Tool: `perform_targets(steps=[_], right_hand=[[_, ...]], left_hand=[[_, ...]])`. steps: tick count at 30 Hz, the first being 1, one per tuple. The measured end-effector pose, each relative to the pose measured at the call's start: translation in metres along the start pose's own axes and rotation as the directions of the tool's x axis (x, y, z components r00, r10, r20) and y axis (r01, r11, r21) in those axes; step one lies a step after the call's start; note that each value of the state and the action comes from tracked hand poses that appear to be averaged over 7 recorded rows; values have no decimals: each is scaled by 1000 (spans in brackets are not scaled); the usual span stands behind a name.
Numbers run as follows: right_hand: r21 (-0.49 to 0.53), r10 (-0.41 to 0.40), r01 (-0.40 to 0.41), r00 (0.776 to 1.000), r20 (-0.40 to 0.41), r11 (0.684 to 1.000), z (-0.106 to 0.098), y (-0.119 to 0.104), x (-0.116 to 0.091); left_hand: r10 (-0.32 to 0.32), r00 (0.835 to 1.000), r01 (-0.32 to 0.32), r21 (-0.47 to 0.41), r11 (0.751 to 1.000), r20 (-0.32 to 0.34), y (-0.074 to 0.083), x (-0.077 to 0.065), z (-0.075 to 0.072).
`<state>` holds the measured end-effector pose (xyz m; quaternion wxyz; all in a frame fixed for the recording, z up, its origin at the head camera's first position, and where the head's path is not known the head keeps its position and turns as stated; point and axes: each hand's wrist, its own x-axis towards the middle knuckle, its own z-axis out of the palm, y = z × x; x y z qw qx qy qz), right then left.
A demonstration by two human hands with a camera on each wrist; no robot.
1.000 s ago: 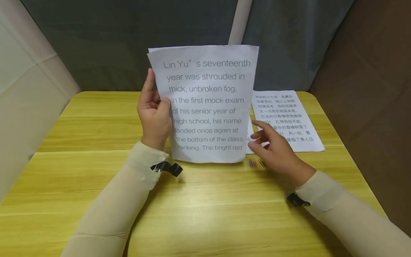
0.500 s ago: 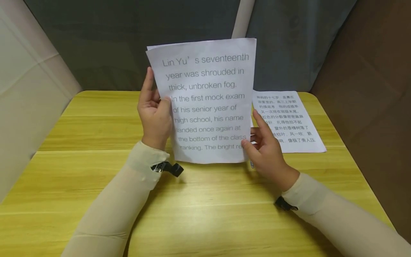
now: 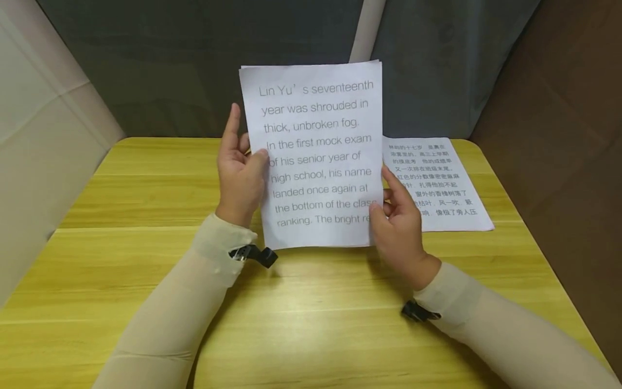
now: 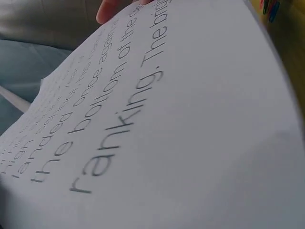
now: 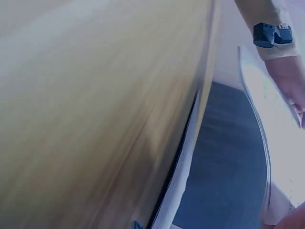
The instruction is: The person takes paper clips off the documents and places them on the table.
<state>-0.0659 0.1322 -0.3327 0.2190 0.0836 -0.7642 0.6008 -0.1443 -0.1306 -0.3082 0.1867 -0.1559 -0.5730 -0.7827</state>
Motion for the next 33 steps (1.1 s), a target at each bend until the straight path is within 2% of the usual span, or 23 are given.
perform_targets(steps=[8, 13, 18, 24, 28, 33], right_hand=[[91, 66, -59, 995, -74, 994, 8, -3, 5], [100, 122, -112, 987, -102, 989, 8, -6, 12], [81, 136, -128, 986, -98, 988, 7, -6, 18], [75, 104, -97, 990, -97, 992, 4, -2, 19], [64, 101, -96, 992, -77, 993, 6, -1, 18], [93, 70, -67, 997, -25, 993, 4, 3, 19]], left_hand=[[-90, 993, 87, 47, 995, 73, 1, -10, -2], [-154, 982, 143, 96, 985, 113, -3, -20, -5], [-212, 969, 193, 144, 971, 127, -11, -33, -8], [-204, 969, 179, 178, 968, 138, -14, -47, -3], [-187, 975, 162, 194, 967, 117, -13, -51, -1], [-157, 984, 129, 266, 955, 86, -8, -54, 2]])
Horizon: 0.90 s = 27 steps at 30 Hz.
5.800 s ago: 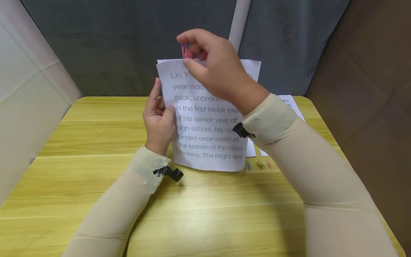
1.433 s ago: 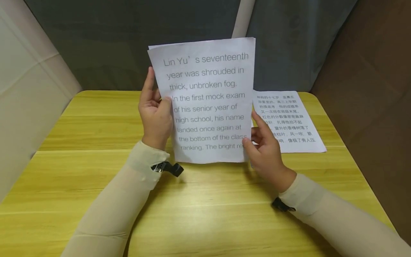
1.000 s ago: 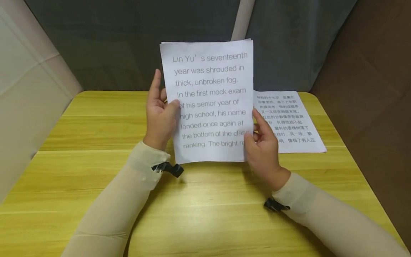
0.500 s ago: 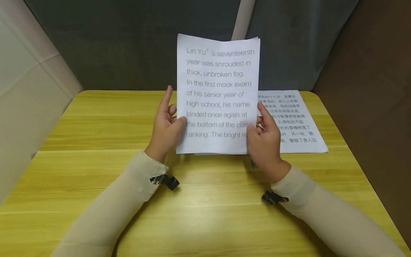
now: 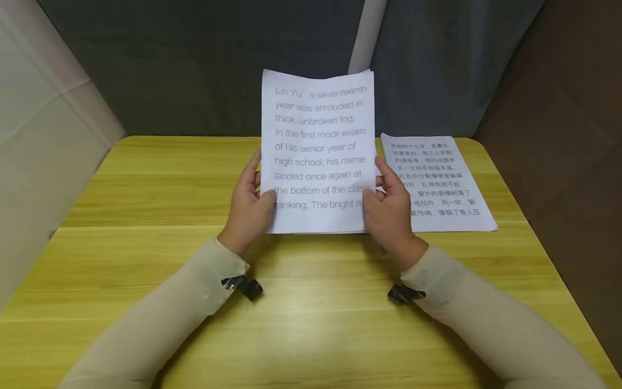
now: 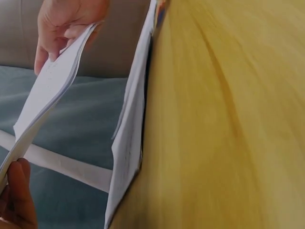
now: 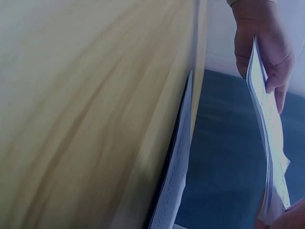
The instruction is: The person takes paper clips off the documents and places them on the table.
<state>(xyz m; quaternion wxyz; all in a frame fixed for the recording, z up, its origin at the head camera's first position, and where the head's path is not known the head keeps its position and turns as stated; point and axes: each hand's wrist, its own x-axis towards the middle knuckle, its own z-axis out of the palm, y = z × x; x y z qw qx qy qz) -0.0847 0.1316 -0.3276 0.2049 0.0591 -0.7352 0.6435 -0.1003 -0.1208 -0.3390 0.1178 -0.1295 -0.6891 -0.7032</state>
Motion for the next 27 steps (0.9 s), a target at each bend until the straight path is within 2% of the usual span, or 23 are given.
perform_targets(steps=[7, 12, 19, 27], right_hand=[[-46, -10, 12, 999, 31, 999, -6, -4, 0], [-91, -2, 10, 997, 83, 996, -8, -7, 3], [-159, 102, -80, 986, 131, 984, 22, -8, 13], [-212, 129, -81, 967, 220, 974, 53, -9, 20]], left_hand=[[35, 999, -35, 9, 999, 4, 0, -1, 2], [41, 999, -41, 46, 998, 4, -2, 1, -1], [-62, 998, 65, 190, 980, -19, -4, 8, -31], [-163, 986, 169, 294, 941, -45, -3, 11, -64]])
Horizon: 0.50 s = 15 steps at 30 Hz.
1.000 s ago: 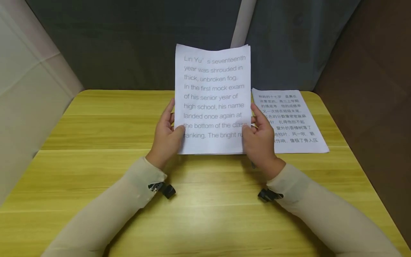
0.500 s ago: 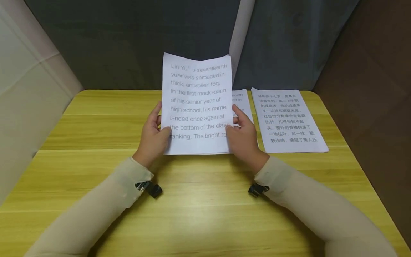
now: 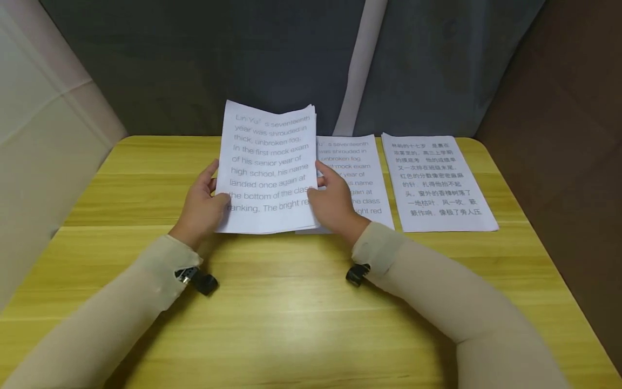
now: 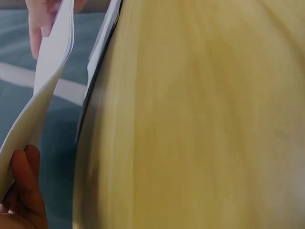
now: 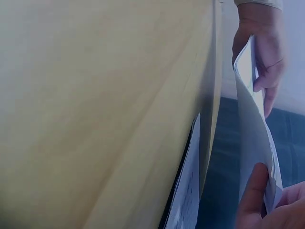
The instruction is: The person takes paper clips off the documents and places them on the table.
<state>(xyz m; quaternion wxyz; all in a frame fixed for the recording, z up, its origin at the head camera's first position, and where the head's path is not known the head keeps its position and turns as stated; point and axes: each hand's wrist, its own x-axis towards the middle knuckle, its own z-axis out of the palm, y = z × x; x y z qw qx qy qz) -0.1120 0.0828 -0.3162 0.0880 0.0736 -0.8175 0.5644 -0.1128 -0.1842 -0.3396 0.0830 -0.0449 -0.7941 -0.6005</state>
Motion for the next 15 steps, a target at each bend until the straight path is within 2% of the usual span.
perform_targets(steps=[7, 15], right_hand=[[-63, 85, -83, 996, 38, 995, 18, -7, 11], [-71, 154, -146, 981, 117, 987, 37, -14, 23]], left_hand=[[-56, 998, 55, 50, 997, 7, -4, 3, -18], [-135, 990, 127, 138, 982, 47, -9, 10, -39]])
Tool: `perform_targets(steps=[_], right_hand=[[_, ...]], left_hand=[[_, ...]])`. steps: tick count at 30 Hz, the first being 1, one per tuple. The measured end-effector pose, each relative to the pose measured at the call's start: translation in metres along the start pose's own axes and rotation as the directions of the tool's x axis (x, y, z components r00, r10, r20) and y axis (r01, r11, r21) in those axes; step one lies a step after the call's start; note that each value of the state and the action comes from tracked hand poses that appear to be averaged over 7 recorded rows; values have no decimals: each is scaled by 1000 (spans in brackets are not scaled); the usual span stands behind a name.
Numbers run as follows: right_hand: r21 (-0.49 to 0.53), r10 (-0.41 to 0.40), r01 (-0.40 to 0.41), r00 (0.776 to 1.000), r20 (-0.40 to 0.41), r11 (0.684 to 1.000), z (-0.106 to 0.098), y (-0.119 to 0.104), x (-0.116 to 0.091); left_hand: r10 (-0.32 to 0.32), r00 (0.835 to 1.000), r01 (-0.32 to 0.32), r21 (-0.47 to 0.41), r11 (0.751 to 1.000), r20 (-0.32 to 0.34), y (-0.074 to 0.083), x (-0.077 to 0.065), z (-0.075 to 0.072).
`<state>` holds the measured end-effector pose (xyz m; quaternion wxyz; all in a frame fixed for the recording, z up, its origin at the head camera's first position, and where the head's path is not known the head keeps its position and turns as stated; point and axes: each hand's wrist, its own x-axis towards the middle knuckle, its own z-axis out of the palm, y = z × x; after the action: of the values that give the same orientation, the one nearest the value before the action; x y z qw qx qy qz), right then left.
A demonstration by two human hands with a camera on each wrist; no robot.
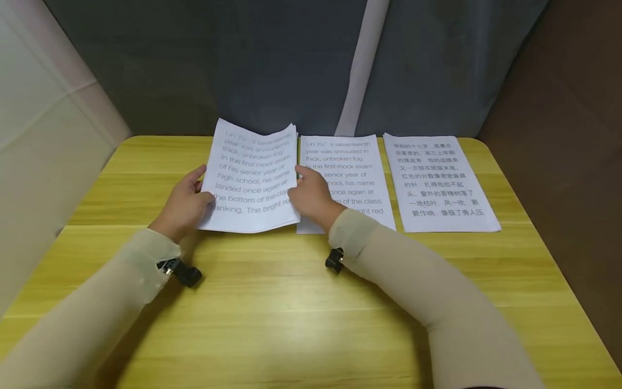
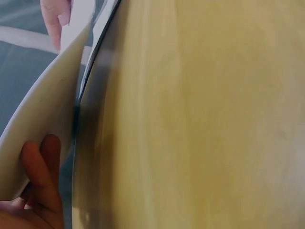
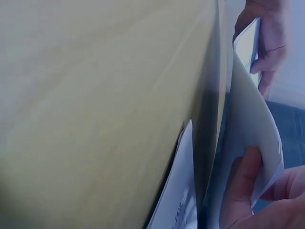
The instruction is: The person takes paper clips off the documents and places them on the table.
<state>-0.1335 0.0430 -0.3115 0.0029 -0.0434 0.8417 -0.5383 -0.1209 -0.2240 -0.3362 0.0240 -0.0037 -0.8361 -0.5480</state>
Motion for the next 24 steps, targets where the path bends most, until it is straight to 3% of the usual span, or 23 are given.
perform_targets(steps=[8, 15, 24], right_hand=[[-58, 41, -37, 997, 64, 998, 10, -6, 9], [-7, 86, -86, 991, 103, 996, 13, -8, 10], [-93, 95, -87, 992, 80, 992, 14, -9, 10]], left_hand=[[-51, 998, 50, 48, 998, 28, 0, 6, -14], [-87, 995, 85, 52, 995, 41, -3, 11, -20], [-120, 993, 118, 71, 990, 19, -3, 12, -24]])
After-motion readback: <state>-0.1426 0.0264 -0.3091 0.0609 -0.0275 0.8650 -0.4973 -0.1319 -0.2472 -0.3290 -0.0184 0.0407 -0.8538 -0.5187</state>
